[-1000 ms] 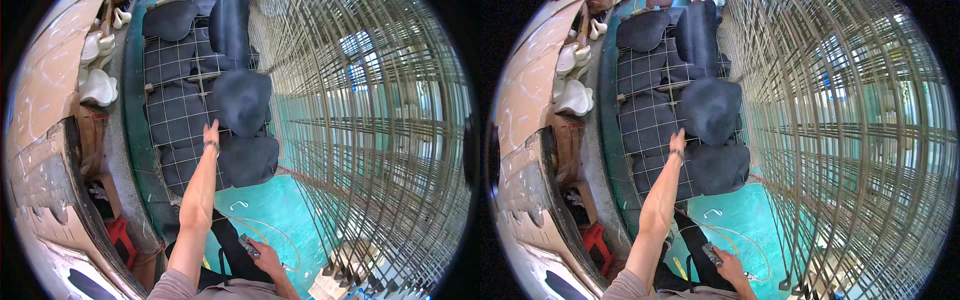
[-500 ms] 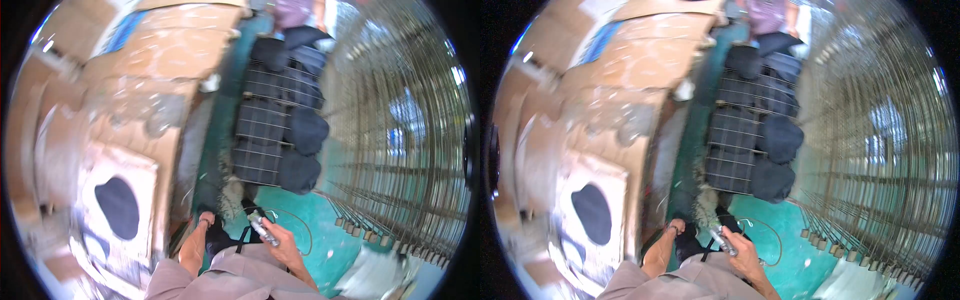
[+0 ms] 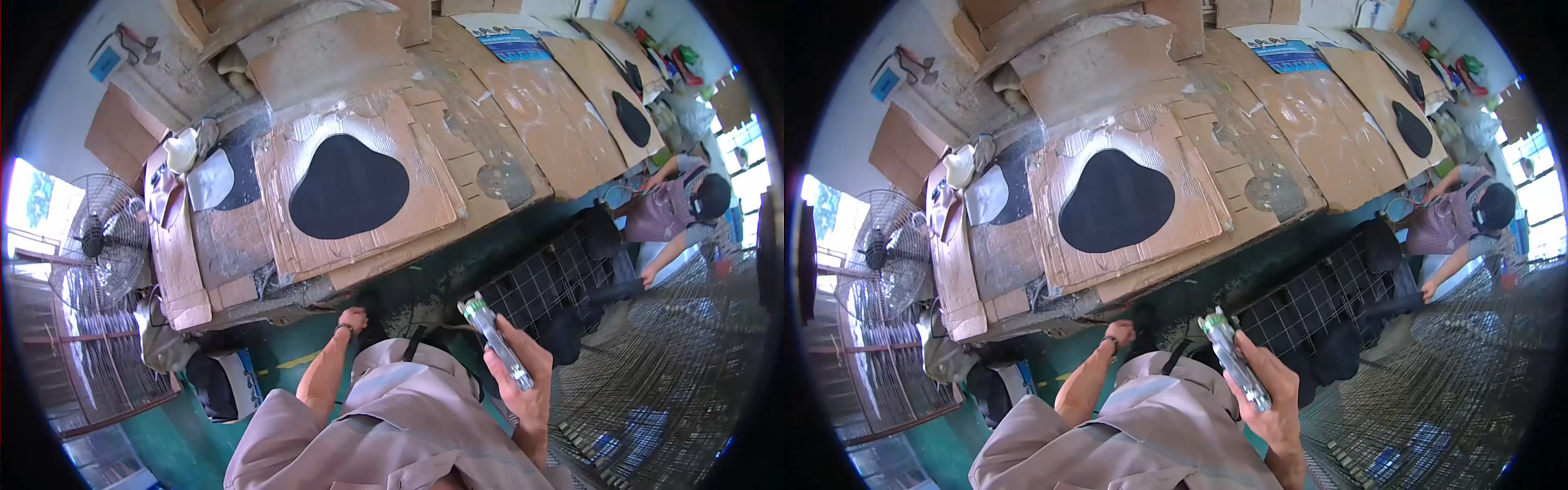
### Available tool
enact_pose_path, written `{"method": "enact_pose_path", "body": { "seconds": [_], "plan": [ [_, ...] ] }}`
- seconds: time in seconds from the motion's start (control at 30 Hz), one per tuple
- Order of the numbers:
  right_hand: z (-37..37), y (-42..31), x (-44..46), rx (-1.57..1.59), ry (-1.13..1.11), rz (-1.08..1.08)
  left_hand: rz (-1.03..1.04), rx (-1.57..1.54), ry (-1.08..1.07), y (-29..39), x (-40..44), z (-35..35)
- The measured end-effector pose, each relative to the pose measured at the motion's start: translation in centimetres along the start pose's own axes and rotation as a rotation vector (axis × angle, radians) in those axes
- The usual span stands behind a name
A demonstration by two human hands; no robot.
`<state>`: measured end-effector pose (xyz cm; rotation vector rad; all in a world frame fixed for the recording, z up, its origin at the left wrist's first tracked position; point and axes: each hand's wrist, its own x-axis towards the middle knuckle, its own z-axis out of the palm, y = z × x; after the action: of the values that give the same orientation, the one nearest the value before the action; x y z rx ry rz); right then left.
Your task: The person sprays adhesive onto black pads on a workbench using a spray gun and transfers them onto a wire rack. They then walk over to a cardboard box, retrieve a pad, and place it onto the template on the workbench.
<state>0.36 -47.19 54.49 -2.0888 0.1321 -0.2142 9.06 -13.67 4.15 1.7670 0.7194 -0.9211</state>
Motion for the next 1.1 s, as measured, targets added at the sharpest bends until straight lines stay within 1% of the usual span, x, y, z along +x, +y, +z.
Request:
{"method": "enact_pose_path", "body": {
  "seconds": [0.03,0.07,0.1,0.13,0.2,0.27,0.3,0.33,0.37,0.4,0.47,0.5,0.6,0.63,0.7,0.73,0.8,0.83,0.97,1.03,1.1],
  "plan": [
    [0.5,-0.6,1.1,-0.03,0.008,-0.061,-0.034,0.045,0.019,-2.4,0.3,-1.8],
    [0.9,-1.1,1.7,-0.064,0.017,-0.043,-0.061,-0.007,0.076,-5.9,1.1,-3.0],
    [1.1,-1.6,2.3,-0.097,0.025,-0.028,-0.117,0.107,0.089,-7.6,0.4,-4.6],
    [1.1,-2.0,2.6,-0.135,-0.002,0.019,-0.119,0.195,0.073,-9.2,-0.6,-6.0],
    [1.7,-2.8,3.2,-0.185,-0.077,0.037,-0.287,0.037,0.138,-11.5,-2.7,-7.6],
    [3.1,-3.4,3.7,-0.142,-0.186,0.044,-0.379,0.055,0.107,-15.6,-2.4,-8.9],
    [4.2,-3.9,4.2,-0.108,-0.25,0.039,-0.433,0.006,0.117,-16.4,-2.6,-9.3],
    [5.5,-4.3,4.7,-0.078,-0.314,0.038,-0.435,-0.014,0.091,-17.0,-2.7,-9.6],
    [7.0,-4.5,5.4,-0.051,-0.341,-0.011,-0.432,-0.031,0.067,-17.2,-2.6,-9.9],
    [8.5,-4.9,6.3,-0.025,-0.363,-0.057,-0.434,-0.051,0.105,-14.6,-4.4,-10.2],
    [11.1,-5.8,7.9,-0.031,-0.355,-0.037,-0.389,-0.214,0.06,-15.4,-1.6,-10.7],
    [12.3,-5.9,8.7,-0.041,-0.347,-0.035,-0.32,-0.242,0.112,-12.7,-2.6,-11.1],
    [15.8,-5.7,10.9,-0.052,-0.223,-0.109,-0.159,-0.257,0.082,-10.1,-0.3,-12.7],
    [16.6,-5.6,11.4,-0.071,-0.213,-0.073,-0.157,-0.252,0.074,-9.1,0.2,-13.6],
    [18.2,-5.7,12.7,-0.083,-0.143,-0.093,-0.118,-0.264,0.066,-7.2,0.5,-14.9],
    [18.8,-5.5,13.3,-0.108,-0.114,-0.136,-0.107,-0.268,0.063,-7.1,1.1,-15.4],
    [19.6,-5.1,14.0,-0.123,-0.05,-0.152,-0.1,-0.286,0.049,-7.2,2.0,-16.3],
    [19.6,-5.3,14.1,-0.147,-0.053,-0.121,-0.099,-0.311,0.048,-7.8,2.6,-16.6],
    [18.5,-4.6,13.4,-0.226,0.002,-0.147,-0.151,-0.334,0.06,-10.2,3.7,-17.2],
    [17.2,-4.3,12.3,-0.224,0.017,-0.102,-0.189,-0.28,0.1,-11.2,3.0,-17.1],
    [15.6,-4.4,11.1,-0.248,0.015,-0.029,-0.189,-0.278,0.097,-12.2,2.4,-16.9]
  ]
}}
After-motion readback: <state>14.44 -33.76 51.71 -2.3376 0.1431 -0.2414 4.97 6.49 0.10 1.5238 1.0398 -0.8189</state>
